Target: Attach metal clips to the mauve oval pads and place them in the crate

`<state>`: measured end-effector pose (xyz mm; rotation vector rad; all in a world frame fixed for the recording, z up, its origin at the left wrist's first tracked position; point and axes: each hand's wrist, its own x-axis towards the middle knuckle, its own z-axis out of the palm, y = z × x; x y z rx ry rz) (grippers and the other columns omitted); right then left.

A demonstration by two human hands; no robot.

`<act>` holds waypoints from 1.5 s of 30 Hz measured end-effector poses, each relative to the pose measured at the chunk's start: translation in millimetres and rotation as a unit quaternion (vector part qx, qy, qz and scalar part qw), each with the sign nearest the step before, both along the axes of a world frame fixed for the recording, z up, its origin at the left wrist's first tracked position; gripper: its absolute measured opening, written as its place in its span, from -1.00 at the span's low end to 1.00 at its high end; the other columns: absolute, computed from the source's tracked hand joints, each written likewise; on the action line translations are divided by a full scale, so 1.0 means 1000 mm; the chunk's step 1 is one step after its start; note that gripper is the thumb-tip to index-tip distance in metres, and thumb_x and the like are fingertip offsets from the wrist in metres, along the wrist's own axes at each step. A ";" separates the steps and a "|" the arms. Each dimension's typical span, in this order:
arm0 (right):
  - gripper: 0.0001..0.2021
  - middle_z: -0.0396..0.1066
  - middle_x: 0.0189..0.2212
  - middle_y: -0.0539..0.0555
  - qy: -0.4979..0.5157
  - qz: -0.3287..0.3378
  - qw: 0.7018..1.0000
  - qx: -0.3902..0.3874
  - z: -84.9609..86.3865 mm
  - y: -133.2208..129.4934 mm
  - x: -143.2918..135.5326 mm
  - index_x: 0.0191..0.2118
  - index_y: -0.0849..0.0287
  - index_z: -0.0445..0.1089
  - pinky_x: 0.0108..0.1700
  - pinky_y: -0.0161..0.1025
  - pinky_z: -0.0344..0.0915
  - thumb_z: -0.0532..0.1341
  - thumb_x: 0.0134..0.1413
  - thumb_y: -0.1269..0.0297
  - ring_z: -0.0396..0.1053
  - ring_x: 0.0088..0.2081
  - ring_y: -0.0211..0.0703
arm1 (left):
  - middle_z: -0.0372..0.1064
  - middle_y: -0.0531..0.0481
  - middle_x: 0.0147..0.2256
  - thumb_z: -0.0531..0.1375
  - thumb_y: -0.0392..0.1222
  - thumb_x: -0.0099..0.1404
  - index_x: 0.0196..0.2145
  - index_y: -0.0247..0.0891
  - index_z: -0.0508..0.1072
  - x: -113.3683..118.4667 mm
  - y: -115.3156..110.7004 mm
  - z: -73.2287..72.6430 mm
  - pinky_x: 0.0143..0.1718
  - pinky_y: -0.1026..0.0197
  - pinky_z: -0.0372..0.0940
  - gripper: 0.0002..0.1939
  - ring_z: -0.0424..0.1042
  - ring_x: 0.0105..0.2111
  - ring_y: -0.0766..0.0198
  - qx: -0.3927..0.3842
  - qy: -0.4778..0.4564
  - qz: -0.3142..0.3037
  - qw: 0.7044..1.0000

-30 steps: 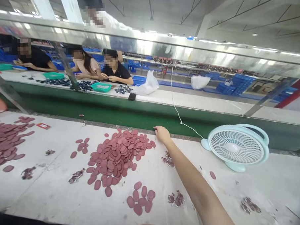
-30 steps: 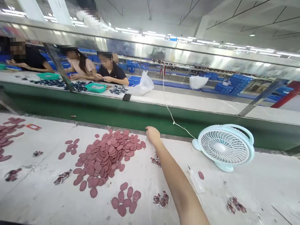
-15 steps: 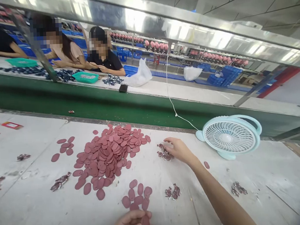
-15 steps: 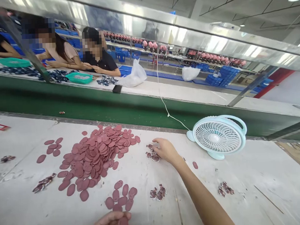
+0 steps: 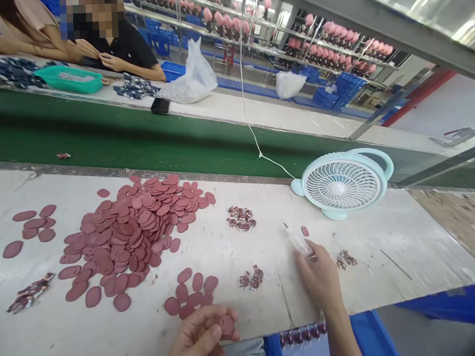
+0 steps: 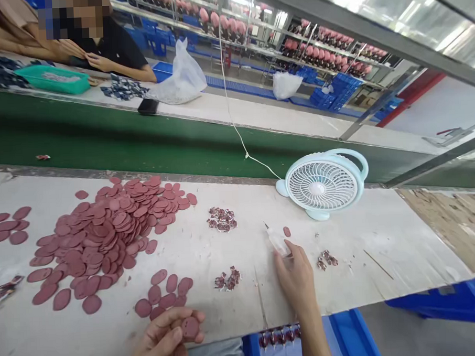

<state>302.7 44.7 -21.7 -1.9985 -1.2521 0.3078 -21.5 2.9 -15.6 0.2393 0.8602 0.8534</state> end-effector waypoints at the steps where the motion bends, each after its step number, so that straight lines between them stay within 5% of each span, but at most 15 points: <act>1: -0.52 0.49 -0.12 0.20 0.032 -0.004 0.999 0.014 0.001 -0.004 -0.004 0.06 0.13 0.44 -0.03 0.09 0.31 0.28 0.09 -0.03 0.39 -0.19 0.07 | 0.65 -0.20 -0.19 0.52 -0.06 0.00 -0.27 -0.22 0.67 0.002 0.001 0.002 -0.57 0.36 0.35 -0.67 0.63 -0.34 0.10 -0.010 -0.003 0.000 1.000; 3: -0.53 0.45 -0.25 0.12 0.101 -0.004 0.994 0.043 0.008 -0.013 -0.014 0.02 0.11 0.41 -0.22 -0.03 0.36 0.16 0.16 -0.12 0.36 -0.32 -0.05 | 0.64 -0.22 -0.13 0.50 -0.09 0.05 -0.22 -0.23 0.66 0.005 0.002 0.007 -0.54 0.37 0.38 -0.67 0.64 -0.29 0.09 -0.027 -0.008 0.007 1.000; 5: -0.51 0.33 -0.39 0.03 0.274 0.000 0.957 0.098 0.018 -0.025 -0.026 -0.07 0.08 0.40 -0.44 -0.21 0.28 0.08 0.14 -0.20 0.25 -0.44 -0.16 | 0.62 -0.23 -0.08 0.48 -0.12 0.11 -0.17 -0.24 0.65 0.008 0.002 0.009 -0.52 0.40 0.38 -0.68 0.64 -0.24 0.10 -0.038 -0.022 0.016 0.999; 6: -0.52 0.25 -0.44 -0.01 0.394 0.002 0.910 0.126 0.023 -0.031 -0.033 -0.11 0.07 0.40 -0.53 -0.31 0.19 0.10 0.09 -0.22 0.18 -0.48 -0.22 | 0.62 -0.23 -0.06 0.46 -0.14 0.14 -0.15 -0.25 0.65 0.009 0.002 0.010 -0.51 0.40 0.39 -0.69 0.64 -0.22 0.10 -0.039 -0.033 0.018 0.999; 9: -0.54 0.06 -0.50 -0.09 0.695 0.027 0.709 0.120 0.038 -0.051 -0.059 -0.22 0.11 0.41 -0.64 -0.45 0.00 0.34 -0.10 -0.16 -0.02 -0.54 -0.34 | 0.60 -0.23 -0.04 0.43 -0.19 0.19 -0.12 -0.26 0.64 0.013 0.000 0.009 -0.46 0.41 0.42 -0.72 0.64 -0.18 0.10 -0.032 -0.066 0.018 0.997; 14: -0.55 0.01 -0.55 -0.16 0.831 0.070 0.552 -0.010 0.047 -0.073 -0.098 -0.24 0.15 0.38 -0.64 -0.49 0.02 0.29 0.09 -0.20 -0.19 -0.61 -0.45 | 0.58 -0.22 0.01 0.38 -0.21 0.25 -0.10 -0.25 0.63 0.017 -0.006 0.009 -0.41 0.41 0.44 -0.75 0.63 -0.13 0.10 -0.013 -0.090 0.002 0.996; 17: -0.54 -0.04 -0.62 -0.20 0.866 0.088 0.492 0.000 0.048 -0.076 -0.105 -0.22 0.15 0.36 -0.67 -0.50 -0.02 0.21 0.16 -0.22 -0.21 -0.67 -0.47 | 0.58 -0.20 0.02 0.37 -0.23 0.26 -0.10 -0.22 0.64 0.017 -0.009 0.011 -0.39 0.41 0.43 -0.77 0.63 -0.12 0.13 -0.005 -0.096 -0.001 0.995; 20: -0.54 0.01 -0.60 -0.18 0.874 0.082 0.479 -0.015 0.052 -0.076 -0.111 -0.24 0.16 0.35 -0.66 -0.52 0.00 0.31 0.08 -0.19 -0.15 -0.64 -0.46 | 0.59 -0.18 0.01 0.38 -0.24 0.25 -0.11 -0.20 0.64 0.019 -0.012 0.012 -0.37 0.40 0.43 -0.78 0.63 -0.12 0.13 -0.004 -0.097 -0.003 0.995; 22: -0.53 0.05 -0.56 -0.16 0.874 0.058 0.482 -0.002 0.056 -0.075 -0.116 -0.25 0.16 0.35 -0.69 -0.57 -0.05 0.36 0.03 -0.17 -0.13 -0.61 -0.45 | 0.60 -0.18 -0.01 0.39 -0.23 0.25 -0.12 -0.20 0.65 0.021 -0.013 0.013 -0.36 0.39 0.43 -0.77 0.63 -0.12 0.13 -0.004 -0.098 -0.003 0.995; 24: -0.54 0.09 -0.55 -0.14 0.849 0.050 0.526 0.011 0.058 -0.073 -0.121 -0.23 0.16 0.38 -0.72 -0.57 -0.09 0.35 0.05 -0.18 -0.12 -0.61 -0.45 | 0.61 -0.18 -0.02 0.40 -0.22 0.23 -0.12 -0.19 0.65 0.022 -0.014 0.015 -0.35 0.38 0.42 -0.77 0.63 -0.13 0.13 -0.003 -0.098 -0.006 0.995; 29: -0.53 0.36 -0.56 -0.03 0.644 0.107 0.756 0.046 0.053 -0.075 -0.130 -0.05 0.07 0.43 -0.69 -0.37 0.15 0.25 0.14 -0.21 0.19 -0.69 -0.32 | 0.62 -0.16 -0.04 0.42 -0.22 0.20 -0.14 -0.18 0.65 0.022 -0.016 0.016 -0.34 0.34 0.44 -0.76 0.63 -0.16 0.14 0.001 -0.101 -0.010 0.995; 33: -0.68 0.45 -0.51 0.04 0.483 0.092 0.863 0.118 0.048 -0.083 -0.144 -0.07 0.10 0.43 -0.60 -0.21 0.33 0.28 0.18 0.01 0.42 -0.58 -0.10 | 0.61 -0.15 -0.02 0.41 -0.21 0.21 -0.11 -0.16 0.65 0.021 -0.019 0.012 -0.32 0.34 0.44 -0.74 0.61 -0.13 0.14 0.006 -0.100 -0.016 0.995; 38: -0.74 0.43 -0.53 0.04 0.365 0.038 0.904 0.218 0.046 -0.080 -0.165 -0.13 0.15 0.49 -0.64 -0.17 0.29 0.32 0.12 0.12 0.38 -0.58 -0.07 | 0.62 -0.16 -0.07 0.42 -0.16 0.21 -0.10 -0.16 0.65 0.021 -0.019 0.011 -0.34 0.34 0.41 -0.72 0.62 -0.21 0.18 0.018 -0.099 -0.027 0.995; 45: -0.78 0.46 -0.46 0.09 0.351 0.006 0.918 0.185 0.050 -0.082 -0.171 -0.14 0.03 0.51 -0.51 -0.12 0.34 0.37 0.11 0.13 0.38 -0.51 -0.08 | 0.65 -0.10 -0.21 0.43 -0.15 0.19 -0.14 -0.12 0.67 0.020 -0.016 0.017 -0.34 0.33 0.40 -0.75 0.62 -0.24 0.18 0.015 -0.108 -0.029 0.994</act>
